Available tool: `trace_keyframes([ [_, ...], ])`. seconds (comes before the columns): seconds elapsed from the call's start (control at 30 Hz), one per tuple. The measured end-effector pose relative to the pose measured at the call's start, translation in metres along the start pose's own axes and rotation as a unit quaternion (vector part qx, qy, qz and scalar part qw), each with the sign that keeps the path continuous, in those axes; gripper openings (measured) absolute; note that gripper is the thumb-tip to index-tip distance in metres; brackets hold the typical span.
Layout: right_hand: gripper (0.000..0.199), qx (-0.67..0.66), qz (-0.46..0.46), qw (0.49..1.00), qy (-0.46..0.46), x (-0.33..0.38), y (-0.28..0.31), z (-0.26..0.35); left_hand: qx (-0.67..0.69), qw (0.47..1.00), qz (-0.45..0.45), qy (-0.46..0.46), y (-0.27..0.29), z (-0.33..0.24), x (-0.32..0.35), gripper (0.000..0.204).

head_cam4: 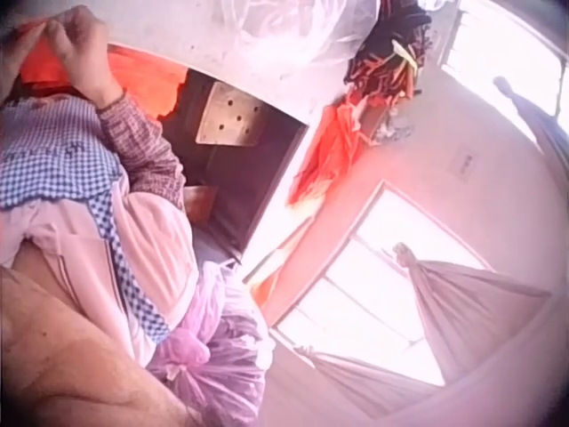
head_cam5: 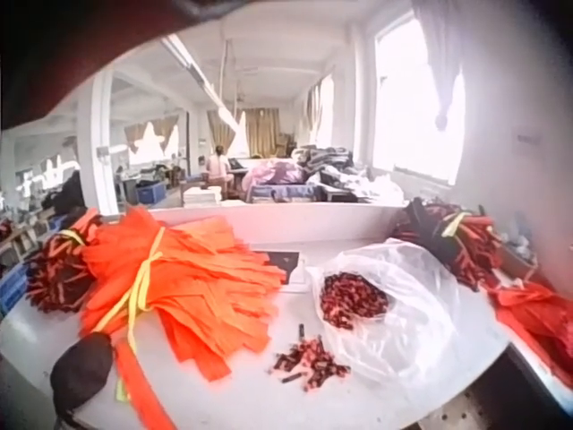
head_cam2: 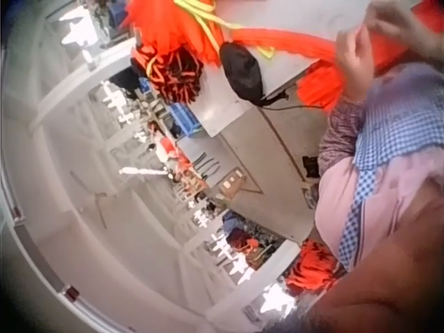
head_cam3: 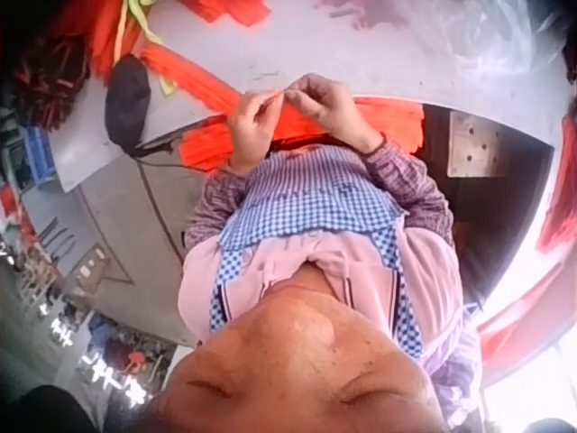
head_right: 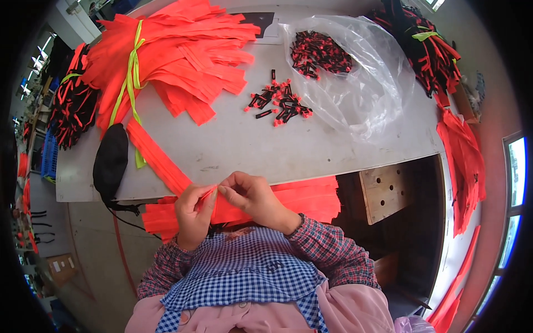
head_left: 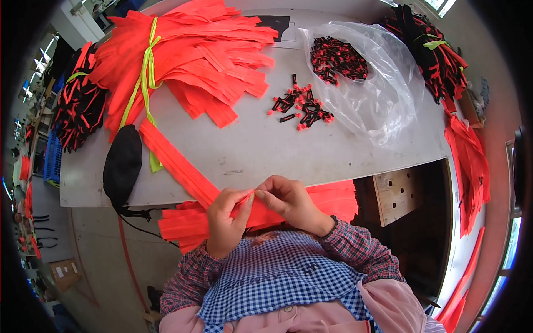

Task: The person is assembling zipper sliders onto orange zipper tapes at a workbench in a workshop.

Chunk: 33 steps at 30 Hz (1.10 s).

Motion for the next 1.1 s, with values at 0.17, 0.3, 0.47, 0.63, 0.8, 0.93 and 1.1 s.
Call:
trace_keyframes([
  [0.17,0.012,-0.048,-0.046,0.998,0.001,0.000,-0.003,-0.009,-0.136,0.972,-0.054,-0.183,-0.003,-0.017,0.006,0.022],
  [0.3,0.012,-0.097,-0.065,0.993,-0.014,-0.002,-0.004,-0.012,-0.172,0.955,-0.069,-0.230,-0.007,-0.021,0.009,0.021],
  [0.47,0.014,-0.031,-0.058,0.998,0.013,-0.004,0.007,0.002,-0.019,0.997,-0.043,-0.053,-0.004,-0.001,-0.009,0.008],
  [0.63,0.019,0.133,-0.022,0.979,0.156,0.000,0.006,0.030,0.081,0.996,0.010,0.029,-0.007,0.012,-0.011,0.009],
  [0.8,0.020,0.027,-0.012,0.997,0.066,-0.005,0.007,0.008,-0.025,0.999,0.010,-0.039,-0.015,-0.005,-0.010,0.011],
  [0.93,0.020,-0.081,-0.044,0.996,0.016,-0.011,0.009,-0.026,-0.131,0.976,-0.036,-0.173,-0.021,-0.026,-0.003,0.016],
  [1.1,0.018,-0.079,-0.047,0.993,-0.076,-0.021,0.035,-0.032,-0.130,0.976,0.002,-0.172,-0.025,-0.018,-0.006,0.019],
])
Point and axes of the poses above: each hand's wrist, its own x-axis away from the middle knuckle, its own y-axis out of the back of the hand, z = x × y, the point moved 9 cm from there along -x, towards the middle knuckle, and after that the axes turned 3 degrees about -z, right-handed, at the moved point
